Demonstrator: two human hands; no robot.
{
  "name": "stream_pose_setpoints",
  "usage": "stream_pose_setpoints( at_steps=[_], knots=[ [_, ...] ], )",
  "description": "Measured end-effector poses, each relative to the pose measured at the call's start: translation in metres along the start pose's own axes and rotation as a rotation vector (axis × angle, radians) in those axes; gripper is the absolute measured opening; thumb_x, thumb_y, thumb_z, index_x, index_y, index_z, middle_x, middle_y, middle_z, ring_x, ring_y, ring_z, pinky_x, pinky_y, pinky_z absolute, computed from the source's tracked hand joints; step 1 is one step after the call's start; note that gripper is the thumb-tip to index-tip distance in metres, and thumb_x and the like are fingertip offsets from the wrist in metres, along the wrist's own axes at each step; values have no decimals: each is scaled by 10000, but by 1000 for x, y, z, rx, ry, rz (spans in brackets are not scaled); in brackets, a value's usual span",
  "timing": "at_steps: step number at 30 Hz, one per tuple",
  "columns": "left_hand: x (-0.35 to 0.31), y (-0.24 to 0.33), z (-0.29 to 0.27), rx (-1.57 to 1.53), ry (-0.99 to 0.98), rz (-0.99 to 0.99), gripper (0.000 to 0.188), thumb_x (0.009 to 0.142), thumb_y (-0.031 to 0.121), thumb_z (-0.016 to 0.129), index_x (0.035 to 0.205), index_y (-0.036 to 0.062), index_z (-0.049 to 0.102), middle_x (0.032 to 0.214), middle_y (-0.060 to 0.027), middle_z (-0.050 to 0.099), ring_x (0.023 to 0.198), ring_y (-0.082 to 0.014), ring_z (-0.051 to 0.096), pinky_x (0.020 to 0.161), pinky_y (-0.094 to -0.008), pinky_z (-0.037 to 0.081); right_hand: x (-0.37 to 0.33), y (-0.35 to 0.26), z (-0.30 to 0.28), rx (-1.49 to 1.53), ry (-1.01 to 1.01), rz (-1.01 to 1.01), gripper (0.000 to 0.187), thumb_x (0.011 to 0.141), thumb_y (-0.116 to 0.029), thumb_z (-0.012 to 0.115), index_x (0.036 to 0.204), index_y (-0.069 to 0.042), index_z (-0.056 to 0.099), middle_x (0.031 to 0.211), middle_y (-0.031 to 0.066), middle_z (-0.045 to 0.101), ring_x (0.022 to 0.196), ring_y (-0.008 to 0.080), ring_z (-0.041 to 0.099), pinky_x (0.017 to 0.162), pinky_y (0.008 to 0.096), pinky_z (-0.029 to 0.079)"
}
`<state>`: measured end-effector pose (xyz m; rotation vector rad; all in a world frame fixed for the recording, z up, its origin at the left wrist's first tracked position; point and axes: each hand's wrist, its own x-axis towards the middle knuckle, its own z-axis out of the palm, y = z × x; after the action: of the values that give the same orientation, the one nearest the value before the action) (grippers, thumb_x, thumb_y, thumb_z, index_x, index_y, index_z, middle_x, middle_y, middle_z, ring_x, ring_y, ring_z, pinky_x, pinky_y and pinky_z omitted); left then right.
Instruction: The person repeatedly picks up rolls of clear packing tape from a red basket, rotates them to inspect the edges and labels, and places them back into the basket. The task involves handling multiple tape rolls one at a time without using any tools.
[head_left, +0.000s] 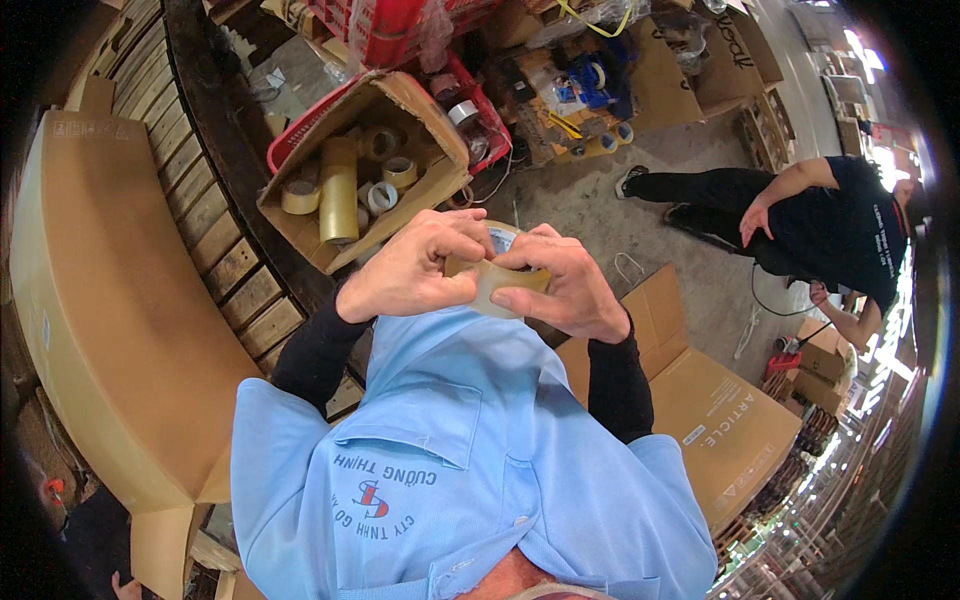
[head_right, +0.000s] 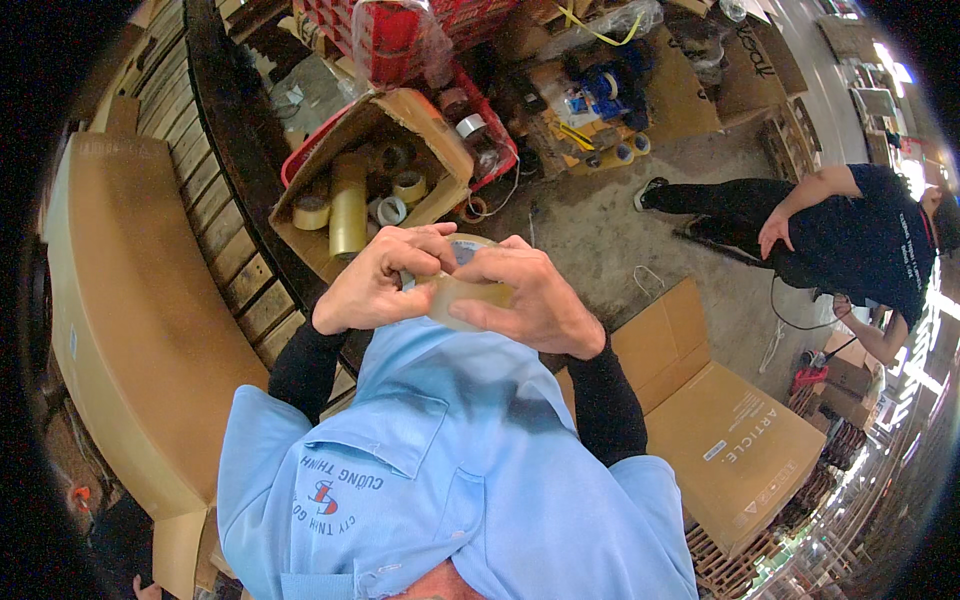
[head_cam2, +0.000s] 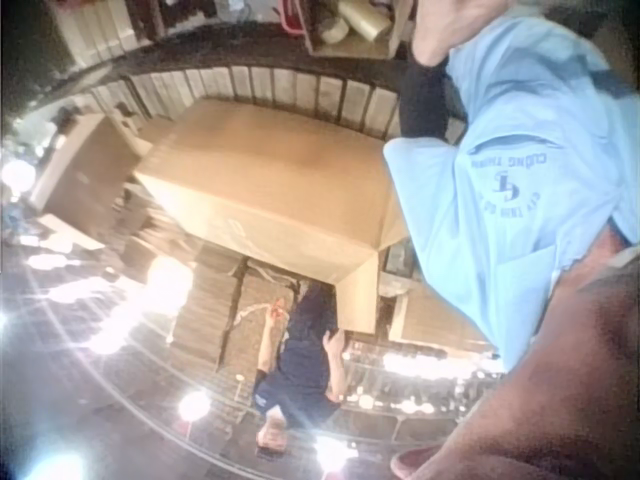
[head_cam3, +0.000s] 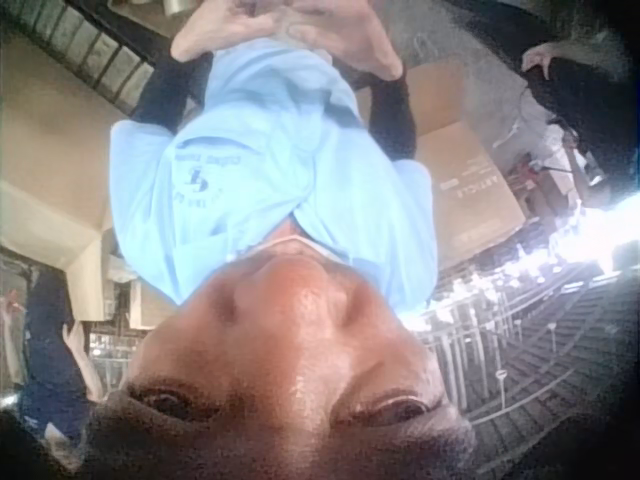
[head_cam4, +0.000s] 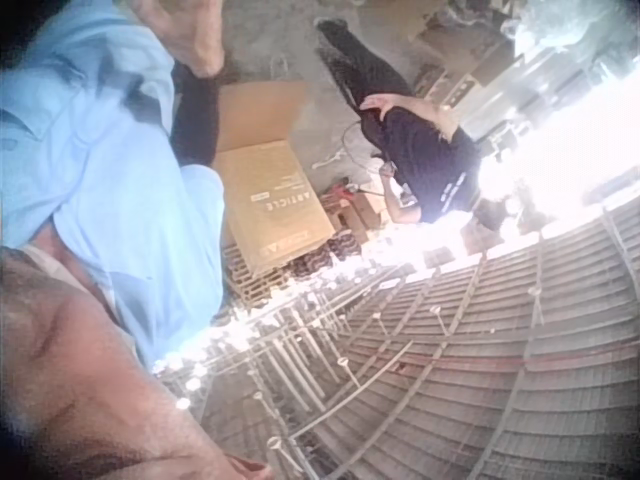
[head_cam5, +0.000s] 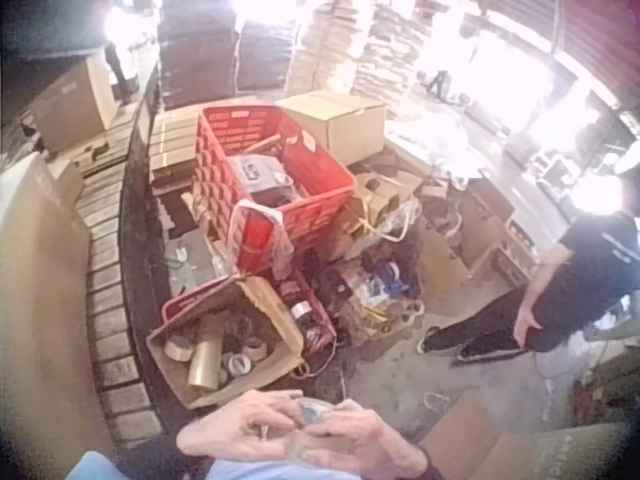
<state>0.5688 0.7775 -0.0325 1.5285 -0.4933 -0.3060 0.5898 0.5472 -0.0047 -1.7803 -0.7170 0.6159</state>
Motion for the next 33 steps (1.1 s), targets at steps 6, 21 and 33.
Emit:
stream_pose_setpoints(
  at_steps=[6,21,33],
  knots=[
    [7,6,5,24,9,-12,121,726,60,630,735,-61,634,751,-124,631,724,-315,618,1127,-513,393,-3,-1,-6,-3,-17,19,266,776,-185,780,973,-21,709,885,102,699,843,252,653,877,364,426],
    [5,3,0,-144,-40,-52,125,730,54,592,763,-47,658,841,-102,669,789,-261,623,1163,-481,345,-2,-6,-7,5,-6,24,254,770,-175,794,966,-34,716,865,90,705,820,245,652,882,366,435],
    [7,10,2,-239,-39,-141,137,715,86,572,669,-35,619,811,-93,661,790,-223,597,1183,-481,296,-3,-12,-11,18,-13,16,269,799,-209,772,994,-33,715,869,90,697,825,250,650,868,365,429]
  ],
)
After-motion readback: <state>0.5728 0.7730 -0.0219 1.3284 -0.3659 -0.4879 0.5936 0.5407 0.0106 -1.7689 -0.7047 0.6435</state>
